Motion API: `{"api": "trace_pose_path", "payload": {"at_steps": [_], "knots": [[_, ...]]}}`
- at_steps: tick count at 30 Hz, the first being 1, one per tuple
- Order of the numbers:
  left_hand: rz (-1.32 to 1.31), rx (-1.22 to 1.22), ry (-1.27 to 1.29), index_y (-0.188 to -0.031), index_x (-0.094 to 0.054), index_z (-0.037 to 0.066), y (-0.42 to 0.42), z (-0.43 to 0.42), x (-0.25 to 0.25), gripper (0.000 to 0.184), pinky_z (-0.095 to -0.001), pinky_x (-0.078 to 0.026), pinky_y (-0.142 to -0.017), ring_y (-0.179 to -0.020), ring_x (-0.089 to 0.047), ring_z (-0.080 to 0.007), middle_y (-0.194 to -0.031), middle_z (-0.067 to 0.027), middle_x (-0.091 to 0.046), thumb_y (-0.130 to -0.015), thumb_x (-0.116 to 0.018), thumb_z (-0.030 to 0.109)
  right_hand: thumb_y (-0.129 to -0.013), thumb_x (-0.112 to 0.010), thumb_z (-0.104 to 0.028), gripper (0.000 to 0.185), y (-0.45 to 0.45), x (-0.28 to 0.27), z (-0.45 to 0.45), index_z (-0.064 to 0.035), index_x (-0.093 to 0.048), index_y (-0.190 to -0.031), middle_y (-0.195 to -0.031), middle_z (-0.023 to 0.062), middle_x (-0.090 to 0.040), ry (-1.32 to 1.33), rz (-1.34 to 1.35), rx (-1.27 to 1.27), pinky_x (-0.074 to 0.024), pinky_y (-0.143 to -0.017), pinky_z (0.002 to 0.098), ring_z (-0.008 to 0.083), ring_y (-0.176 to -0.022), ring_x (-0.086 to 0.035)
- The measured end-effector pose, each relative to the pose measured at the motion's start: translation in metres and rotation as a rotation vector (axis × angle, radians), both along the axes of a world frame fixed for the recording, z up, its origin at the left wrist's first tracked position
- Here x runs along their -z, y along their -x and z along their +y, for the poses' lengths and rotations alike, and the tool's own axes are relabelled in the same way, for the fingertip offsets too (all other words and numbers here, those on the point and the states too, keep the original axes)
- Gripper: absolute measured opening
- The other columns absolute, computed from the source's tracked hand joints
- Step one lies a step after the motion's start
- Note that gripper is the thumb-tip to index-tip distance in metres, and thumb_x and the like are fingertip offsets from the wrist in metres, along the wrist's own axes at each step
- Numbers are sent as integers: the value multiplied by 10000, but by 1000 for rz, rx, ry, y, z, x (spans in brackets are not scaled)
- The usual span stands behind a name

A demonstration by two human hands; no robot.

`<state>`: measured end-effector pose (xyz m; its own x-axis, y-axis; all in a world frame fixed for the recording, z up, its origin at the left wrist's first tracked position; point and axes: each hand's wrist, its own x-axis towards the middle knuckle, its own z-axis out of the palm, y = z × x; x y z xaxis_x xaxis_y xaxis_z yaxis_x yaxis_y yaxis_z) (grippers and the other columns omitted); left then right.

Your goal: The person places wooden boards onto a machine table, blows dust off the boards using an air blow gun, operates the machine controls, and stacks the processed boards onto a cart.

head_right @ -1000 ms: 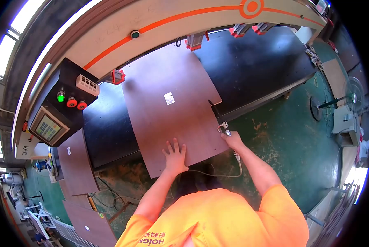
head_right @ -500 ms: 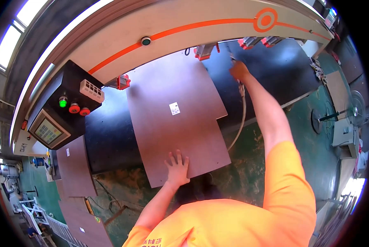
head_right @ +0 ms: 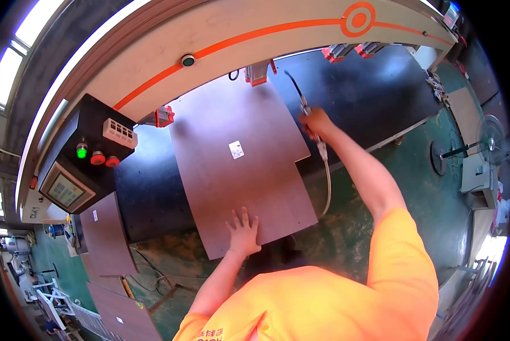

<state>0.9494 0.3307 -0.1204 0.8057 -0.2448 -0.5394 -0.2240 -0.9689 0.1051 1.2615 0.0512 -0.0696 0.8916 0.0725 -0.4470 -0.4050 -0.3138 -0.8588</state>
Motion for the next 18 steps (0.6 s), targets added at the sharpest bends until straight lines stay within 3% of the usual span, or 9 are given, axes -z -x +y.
{"api": "trace_pose_path", "payload": {"at_steps": [3,5,10,14,18], "knots": [[-27,11,-10,-1456,-343,155,-7,1,-7,988,-737,-254,-996,-1382,-108,-572,-1558,-272,-27,-613,-809,374,-868,-611,-185,163,83,-34,15,-53,-559,-787,-575,53,-547,-4,30,-54,-374,-344,284,126,-385,-480],[-23,3,-13,-1457,-343,161,-3,1,-7,987,-737,-255,-996,-1383,-105,-570,-1558,-271,-33,-613,-809,371,-878,-607,-213,177,115,-75,44,-62,-554,-803,-585,34,-539,-148,-11,-145,-378,-388,260,104,-419,-472],[-43,-17,3,-1455,-347,164,-1,2,-8,1004,-734,-263,-995,-1382,-120,-567,-1556,-269,-56,-593,-819,370,-888,-610,-240,184,122,-148,116,-71,-552,-847,-614,27,-539,-243,-149,-264,-372,-423,257,97,-450,-462],[-70,-18,26,-1454,-350,161,1,4,-6,1016,-731,-273,-992,-1379,-133,-565,-1554,-270,-69,-581,-825,370,-898,-613,-246,179,102,-162,158,-81,-552,-870,-627,23,-528,-401,7,-187,-356,-415,267,100,-455,-464],[-88,-15,20,-1445,-364,159,0,4,-3,1008,-720,-286,-993,-1377,-146,-564,-1551,-272,-78,-575,-828,368,-935,-580,-259,219,111,-151,148,-49,-588,-997,-653,22,-559,-378,-47,-157,-397,-431,242,96,-465,-507]]}}
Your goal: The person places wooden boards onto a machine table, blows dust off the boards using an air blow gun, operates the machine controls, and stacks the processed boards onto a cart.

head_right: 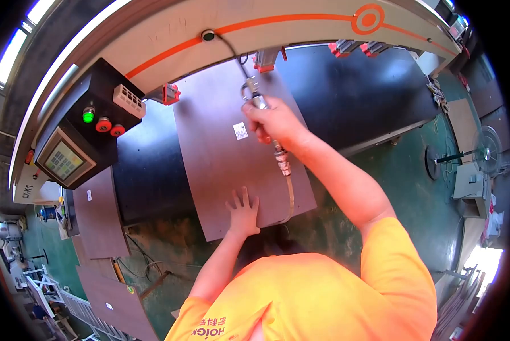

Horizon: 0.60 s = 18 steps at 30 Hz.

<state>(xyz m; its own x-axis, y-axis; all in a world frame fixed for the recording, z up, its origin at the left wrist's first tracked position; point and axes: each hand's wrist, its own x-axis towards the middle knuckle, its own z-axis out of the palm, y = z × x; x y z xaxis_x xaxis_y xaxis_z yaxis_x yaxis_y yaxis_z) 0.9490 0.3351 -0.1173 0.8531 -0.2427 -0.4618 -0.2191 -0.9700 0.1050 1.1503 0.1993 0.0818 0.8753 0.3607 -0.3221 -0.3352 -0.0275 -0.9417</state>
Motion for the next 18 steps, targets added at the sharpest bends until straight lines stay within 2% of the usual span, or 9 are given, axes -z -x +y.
{"api": "trace_pose_path", "payload": {"at_steps": [3,8,9,11,14,17,18], "knots": [[-15,6,-6,-1439,-374,159,1,1,5,1004,-712,-296,-994,-1375,-154,-565,-1549,-273,-84,-569,-830,369,-942,-582,-306,275,14,14,-38,-36,-586,-994,-654,26,-575,33,-11,37,-414,-430,238,105,-461,-528],[-19,18,-24,-1435,-377,160,0,0,3,989,-710,-300,-992,-1375,-150,-567,-1551,-275,-76,-579,-824,373,-943,-572,-377,346,77,70,-124,-31,-582,-922,-606,37,-561,202,65,172,-398,-402,243,118,-438,-534],[-14,8,-12,-1435,-374,163,1,0,3,987,-716,-276,-1001,-1382,-129,-562,-1555,-268,-64,-580,-820,373,-933,-581,-400,374,95,81,-139,-30,-581,-879,-594,42,-556,214,85,216,-384,-383,245,119,-421,-525],[-7,-16,10,-1435,-368,168,3,1,4,984,-727,-229,-1018,-1394,-89,-554,-1563,-253,-40,-582,-813,375,-944,-556,-424,404,127,104,-170,-24,-582,-891,-584,44,-552,292,121,232,-383,-374,246,121,-409,-520],[-64,-45,52,-1413,-407,120,10,4,-3,905,-653,-232,-1074,-1429,-80,-479,-1572,-217,-77,-634,-790,375,-948,-547,-432,414,164,129,-196,-24,-582,-890,-566,40,-538,331,187,290,-385,-368,244,121,-406,-520],[-183,-138,318,-1357,-471,37,39,25,9,768,-516,-276,-1116,-1436,-183,-375,-1543,-200,-222,-711,-752,344,-954,-543,-410,395,194,142,-198,-24,-583,-881,-555,42,-534,313,262,310,-373,-349,250,121,-384,-503],[-207,-252,402,-1332,-491,17,54,34,10,722,-488,-298,-1108,-1406,-249,-364,-1503,-205,-289,-732,-737,334,-971,-516,-407,381,202,152,-199,-42,-581,-882,-535,36,-524,326,288,256,-391,-358,256,127,-376,-489]]}}
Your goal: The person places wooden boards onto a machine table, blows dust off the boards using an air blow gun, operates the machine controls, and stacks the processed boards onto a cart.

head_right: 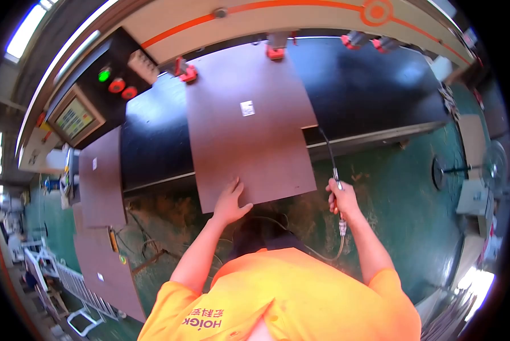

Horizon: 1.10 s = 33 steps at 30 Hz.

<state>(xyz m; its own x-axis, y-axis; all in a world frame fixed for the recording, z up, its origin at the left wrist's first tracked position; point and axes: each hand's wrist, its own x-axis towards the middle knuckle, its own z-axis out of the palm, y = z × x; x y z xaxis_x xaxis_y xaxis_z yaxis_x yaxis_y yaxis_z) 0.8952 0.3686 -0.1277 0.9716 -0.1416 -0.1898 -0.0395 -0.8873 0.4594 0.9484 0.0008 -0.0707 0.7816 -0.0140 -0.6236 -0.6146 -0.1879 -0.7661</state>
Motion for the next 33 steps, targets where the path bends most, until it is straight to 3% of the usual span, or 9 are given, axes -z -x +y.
{"api": "trace_pose_path", "payload": {"at_steps": [4,7,9,11,13,15,20,25,33], "knots": [[-115,-599,204,-1253,-552,-31,82,75,7,601,-417,-384,-1057,-1258,-471,-352,-1321,-220,-516,-776,-707,299,-952,-542,-342,339,45,12,45,-59,-564,-766,-442,22,-438,-4,50,-203,-300,-320,270,115,-312,-398],[-237,-1184,451,-1208,-574,-63,145,160,47,579,-362,-475,-944,-1060,-630,-290,-1124,-207,-653,-786,-714,308,-876,-627,-283,262,79,-24,112,-52,-589,-760,-570,3,-532,138,222,-722,-363,-436,258,85,-473,-466],[-332,-1515,545,-1111,-609,-38,178,233,79,438,-320,-506,-741,-758,-603,-172,-847,-59,-639,-812,-723,260,-857,-648,-283,259,96,-32,155,-44,-607,-765,-568,2,-500,-20,-41,-975,-372,-481,243,86,-533,-484],[-209,-1755,1034,-957,-584,40,205,299,71,310,-333,-518,-708,-794,-605,-208,-843,-53,-583,-850,-694,309,-864,-639,-272,258,89,-57,201,-34,-609,-768,-555,7,-497,56,94,-872,-369,-452,255,95,-484,-477],[-353,-1859,1194,-891,-524,45,207,345,64,316,-283,-469,-564,-670,-546,-160,-794,-43,-538,-828,-715,288,-881,-618,-277,261,70,-36,228,-25,-608,-813,-529,26,-493,37,89,-665,-357,-383,267,122,-390,-448],[-417,-1872,1299,-971,-501,34,203,393,74,360,-296,-490,-592,-708,-557,-177,-857,-66,-541,-832,-712,290,-894,-603,-274,248,69,-46,277,-31,-611,-846,-528,32,-494,54,76,-639,-363,-382,268,122,-394,-448],[-429,-1870,1453,-1115,-469,55,169,468,94,366,-344,-537,-551,-760,-625,-245,-1015,-143,-599,-860,-659,237,-913,-593,-271,259,112,-59,407,-17,-605,-863,-554,37,-507,180,101,-996,-355,-418,268,117,-437,-455],[-464,-1840,1346,-1191,-426,49,187,451,64,352,-287,-512,-450,-688,-637,-226,-1007,-141,-603,-876,-581,51,-975,-538,-297,305,116,-63,483,1,-591,-940,-545,51,-514,94,150,-915,-368,-397,275,143,-395,-467],[-569,-1781,1297,-1490,-187,57,337,387,-18,700,-270,-498,-456,-728,-621,-174,-1071,-138,-588,-889,-536,-29,-934,-577,-339,315,86,-39,561,-29,-574,-879,-529,46,-502,26,100,-863,-342,-353,268,134,-373,-456]]}}
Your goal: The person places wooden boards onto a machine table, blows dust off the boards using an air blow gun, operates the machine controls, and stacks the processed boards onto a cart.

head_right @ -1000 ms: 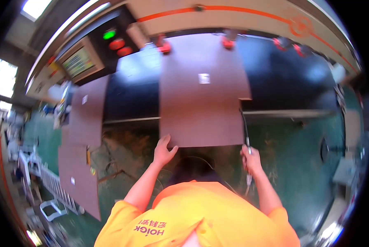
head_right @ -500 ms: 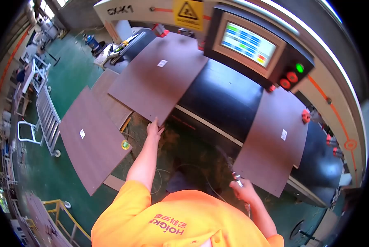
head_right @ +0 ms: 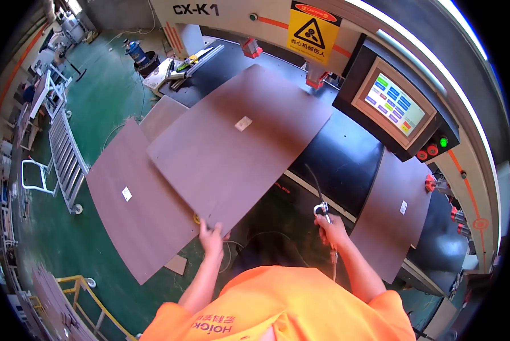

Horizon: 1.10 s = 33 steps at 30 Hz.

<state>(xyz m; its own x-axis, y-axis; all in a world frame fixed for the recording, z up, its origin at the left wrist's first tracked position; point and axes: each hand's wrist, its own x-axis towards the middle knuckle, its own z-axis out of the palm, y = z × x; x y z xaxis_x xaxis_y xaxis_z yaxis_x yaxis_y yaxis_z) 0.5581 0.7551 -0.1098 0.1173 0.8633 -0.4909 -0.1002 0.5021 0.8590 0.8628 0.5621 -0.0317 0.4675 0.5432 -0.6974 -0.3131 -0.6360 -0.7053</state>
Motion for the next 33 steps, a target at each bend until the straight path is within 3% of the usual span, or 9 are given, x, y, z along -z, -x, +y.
{"api": "trace_pose_path", "payload": {"at_steps": [3,6,8,10,12,17,20,29,33], "knots": [[145,-121,35,-1458,-278,7,70,-41,-8,632,-272,-504,-454,-759,-631,-176,-1115,-148,-593,-884,-538,-27,-960,-537,-341,333,-23,14,29,-25,-584,-869,-511,58,-509,-25,-93,-72,-359,-353,275,142,-361,-462],[323,-196,91,-1427,-361,6,133,-88,-24,580,-259,-521,-453,-726,-651,-172,-1036,-129,-646,-875,-536,-31,-948,-535,-368,366,-59,29,67,-39,-582,-796,-508,66,-519,-104,-131,-78,-366,-342,278,157,-368,-501],[416,-269,100,-1404,-416,14,168,-124,-34,543,-246,-490,-432,-689,-638,-142,-1006,-104,-656,-877,-539,-29,-935,-544,-386,396,-86,45,96,-40,-579,-745,-514,74,-530,-172,-114,-32,-381,-351,284,181,-377,-528],[454,-393,119,-1392,-449,27,192,-159,-52,522,-236,-441,-407,-641,-608,-115,-976,-79,-660,-881,-542,-25,-932,-547,-378,399,-123,76,127,-42,-585,-721,-557,75,-556,-271,-51,-183,-393,-364,290,191,-400,-540],[512,-484,133,-1392,-459,43,211,-190,-68,506,-222,-364,-385,-593,-564,-87,-957,-54,-660,-894,-536,-5,-922,-561,-468,477,-131,99,167,-49,-596,-698,-541,52,-541,-243,-173,-126,-369,-361,290,168,-346,-466],[529,-636,165,-1399,-454,54,239,-242,-105,510,-209,-327,-391,-593,-547,-68,-964,-34,-659,-897,-540,24,-913,-513,-565,531,-91,88,227,-89,-625,-704,-568,50,-553,5,174,-396,-415,-386,314,191,-362,-471],[504,-647,138,-1414,-429,50,244,-272,-112,529,-210,-332,-396,-612,-547,-67,-980,-38,-652,-897,-542,32,-918,-512,-544,514,-86,114,243,-95,-616,-689,-558,49,-543,-43,347,-441,-440,-376,319,200,-369,-490],[547,-869,148,-1402,-437,32,264,-385,-140,548,-228,-346,-412,-678,-542,-70,-986,-17,-621,-877,-591,61,-925,-504,-497,473,4,90,212,-70,-578,-734,-509,67,-514,-83,197,-467,-421,-387,303,205,-375,-492],[571,-951,87,-1381,-452,-2,306,-497,-128,541,-239,-456,-608,-813,-565,-93,-1003,-25,-618,-870,-611,79,-902,-518,-512,479,68,83,175,-52,-574,-780,-483,91,-516,-160,208,-569,-423,-392,318,221,-374,-502]]}}
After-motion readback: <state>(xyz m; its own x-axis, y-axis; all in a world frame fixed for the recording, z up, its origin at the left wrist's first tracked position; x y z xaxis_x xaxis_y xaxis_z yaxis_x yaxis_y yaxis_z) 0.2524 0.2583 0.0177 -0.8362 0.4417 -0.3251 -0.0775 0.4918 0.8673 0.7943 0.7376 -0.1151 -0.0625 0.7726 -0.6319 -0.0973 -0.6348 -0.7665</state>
